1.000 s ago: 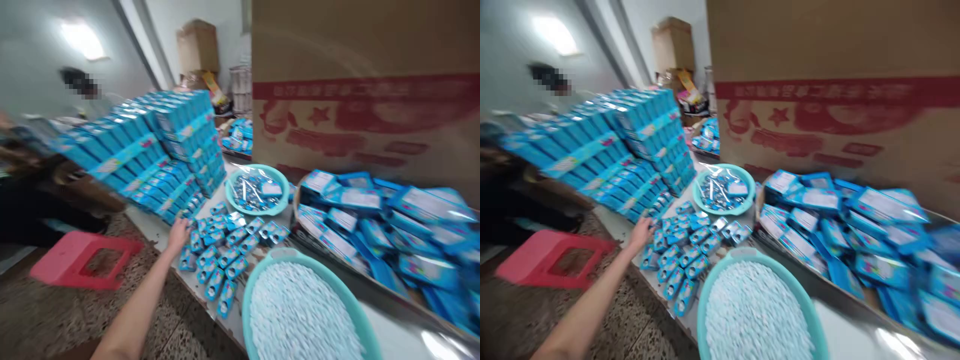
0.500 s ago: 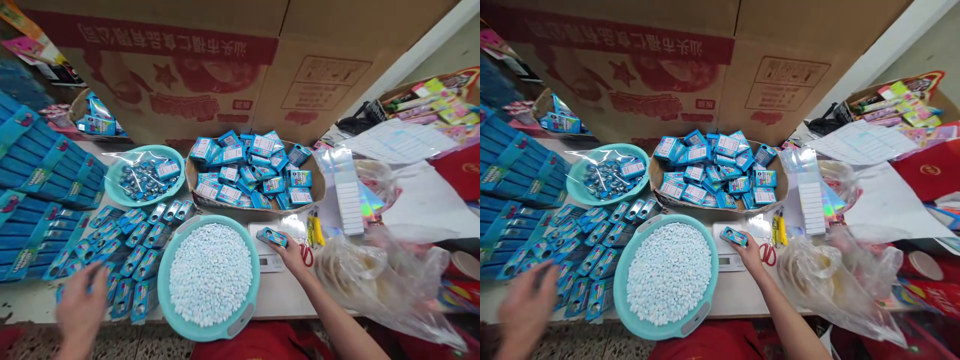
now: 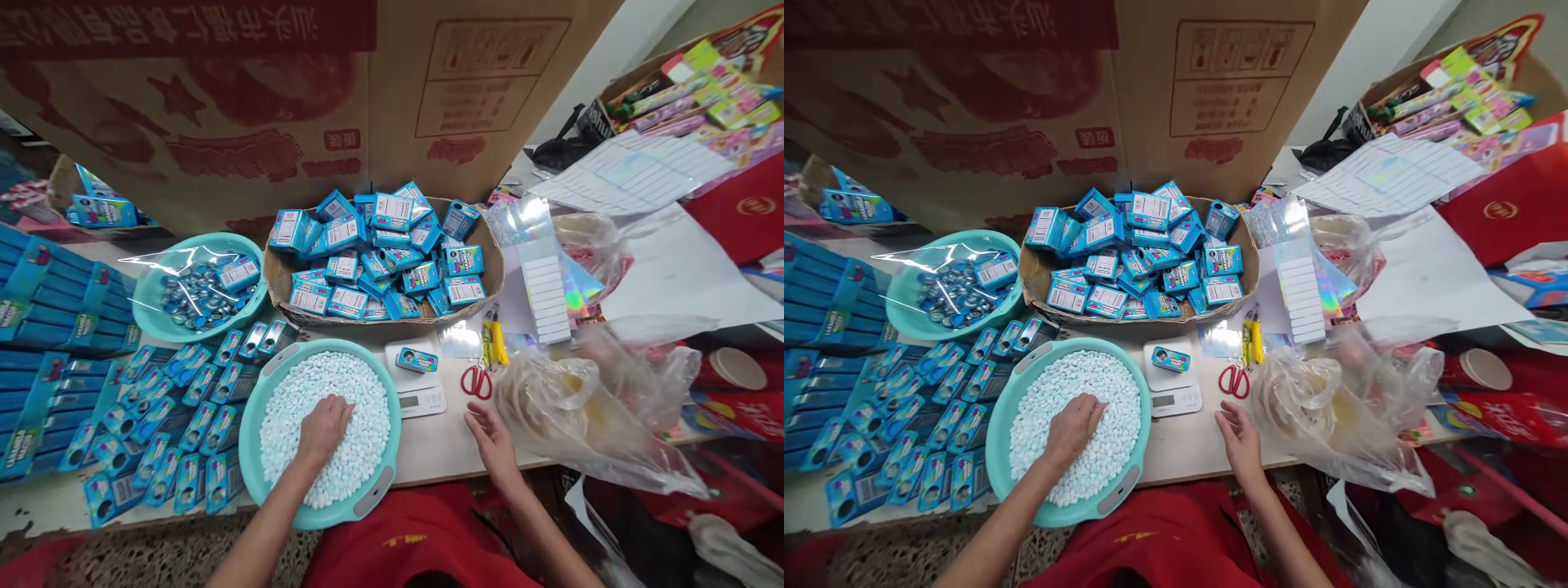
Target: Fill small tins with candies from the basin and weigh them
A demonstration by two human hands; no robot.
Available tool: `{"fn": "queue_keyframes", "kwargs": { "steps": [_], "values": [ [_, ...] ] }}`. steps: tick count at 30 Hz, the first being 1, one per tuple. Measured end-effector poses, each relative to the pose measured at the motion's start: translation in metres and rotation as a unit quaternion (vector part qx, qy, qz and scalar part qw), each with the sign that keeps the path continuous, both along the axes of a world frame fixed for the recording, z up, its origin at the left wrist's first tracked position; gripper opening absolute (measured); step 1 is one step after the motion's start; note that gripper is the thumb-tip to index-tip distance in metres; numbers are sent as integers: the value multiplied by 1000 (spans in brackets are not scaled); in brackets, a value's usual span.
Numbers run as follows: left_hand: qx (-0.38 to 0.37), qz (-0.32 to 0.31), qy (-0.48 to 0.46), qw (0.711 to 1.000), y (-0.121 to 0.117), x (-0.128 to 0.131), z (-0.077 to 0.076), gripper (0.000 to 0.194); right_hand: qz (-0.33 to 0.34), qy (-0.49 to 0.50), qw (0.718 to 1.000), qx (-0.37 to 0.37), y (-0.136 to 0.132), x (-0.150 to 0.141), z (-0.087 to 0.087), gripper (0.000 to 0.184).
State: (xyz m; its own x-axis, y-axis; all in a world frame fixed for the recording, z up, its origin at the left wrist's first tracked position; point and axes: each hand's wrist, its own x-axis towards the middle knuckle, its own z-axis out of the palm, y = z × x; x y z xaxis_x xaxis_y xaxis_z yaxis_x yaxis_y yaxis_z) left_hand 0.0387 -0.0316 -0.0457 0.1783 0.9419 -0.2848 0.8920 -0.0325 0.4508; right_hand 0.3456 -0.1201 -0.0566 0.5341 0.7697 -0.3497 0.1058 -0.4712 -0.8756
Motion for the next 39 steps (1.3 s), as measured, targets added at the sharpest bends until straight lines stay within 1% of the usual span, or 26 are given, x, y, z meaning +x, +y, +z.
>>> {"fn": "queue_keyframes", "kwargs": {
  "steps": [2,3,4,5,7,8,9,11,13,15,16,17,18,19,21,22,24,25,26,27,29,31,33,35,37,39],
  "values": [
    [-15,94,-74,993,-1,-10,1,25,-3,8,1000,-3,-10,-1,-5,53],
    [-22,158,-134,978,0,-14,3,25,-5,11,1000,-3,-13,-2,-6,53],
    [-35,225,-206,952,1,-18,6,26,-7,14,1000,-2,-16,-2,-7,53],
    [-53,286,-285,913,3,-21,10,28,-10,16,1000,-1,-17,-3,-7,53],
    [-96,371,-431,817,8,-25,20,29,-14,20,1000,-1,-19,-3,-7,53],
    [-120,394,-485,771,10,-26,25,28,-15,21,1000,-1,-19,-3,-7,53],
    [-146,406,-525,734,13,-26,30,27,-16,21,1000,0,-19,-3,-7,52],
    [-196,423,-564,682,17,-25,39,23,-14,24,1000,0,-19,-3,-6,52],
    [-238,423,-580,654,21,-22,44,19,-9,28,1000,0,-17,-4,-5,52],
    [-239,412,-597,646,23,-19,47,18,-4,31,1000,1,-16,-4,-5,51],
    [-223,409,-603,648,23,-17,48,18,-2,31,1000,1,-15,-5,-4,51],
    [-202,409,-599,658,24,-14,47,19,0,31,1000,2,-13,-5,-4,51],
    [-177,411,-584,677,23,-12,46,21,2,31,1000,2,-12,-6,-4,51],
    [-152,412,-556,706,22,-10,44,23,5,31,1000,3,-10,-6,-3,51],
    [-112,383,-474,785,19,-6,39,27,13,32,999,5,-5,-8,-2,51],
    [-93,349,-425,830,16,-6,37,28,17,32,999,7,-2,-8,-1,50],
    [-46,238,-315,918,11,-8,34,26,25,32,999,12,3,-10,0,49],
    [-14,171,-252,952,9,-9,34,22,28,32,999,15,6,-10,0,49],
    [20,106,-187,976,9,-10,35,16,30,31,999,19,8,-10,1,48],
    [51,51,-128,989,10,-9,36,13,32,30,999,22,11,-10,1,48],
    [93,-21,-58,994,17,0,40,19,37,14,999,33,19,-8,4,47],
    [122,-68,-56,989,29,24,44,25,41,-22,997,57,30,-3,11,45],
    [148,-133,-78,977,43,60,46,32,44,-81,992,91,46,1,24,45],
    [145,-217,-71,963,56,99,46,40,55,-155,979,123,68,5,43,47],
    [115,-286,-42,950,67,127,44,36,84,-239,956,147,96,8,63,48],
    [67,-288,-33,955,74,136,44,27,113,-294,934,167,132,9,78,51]
  ]
}}
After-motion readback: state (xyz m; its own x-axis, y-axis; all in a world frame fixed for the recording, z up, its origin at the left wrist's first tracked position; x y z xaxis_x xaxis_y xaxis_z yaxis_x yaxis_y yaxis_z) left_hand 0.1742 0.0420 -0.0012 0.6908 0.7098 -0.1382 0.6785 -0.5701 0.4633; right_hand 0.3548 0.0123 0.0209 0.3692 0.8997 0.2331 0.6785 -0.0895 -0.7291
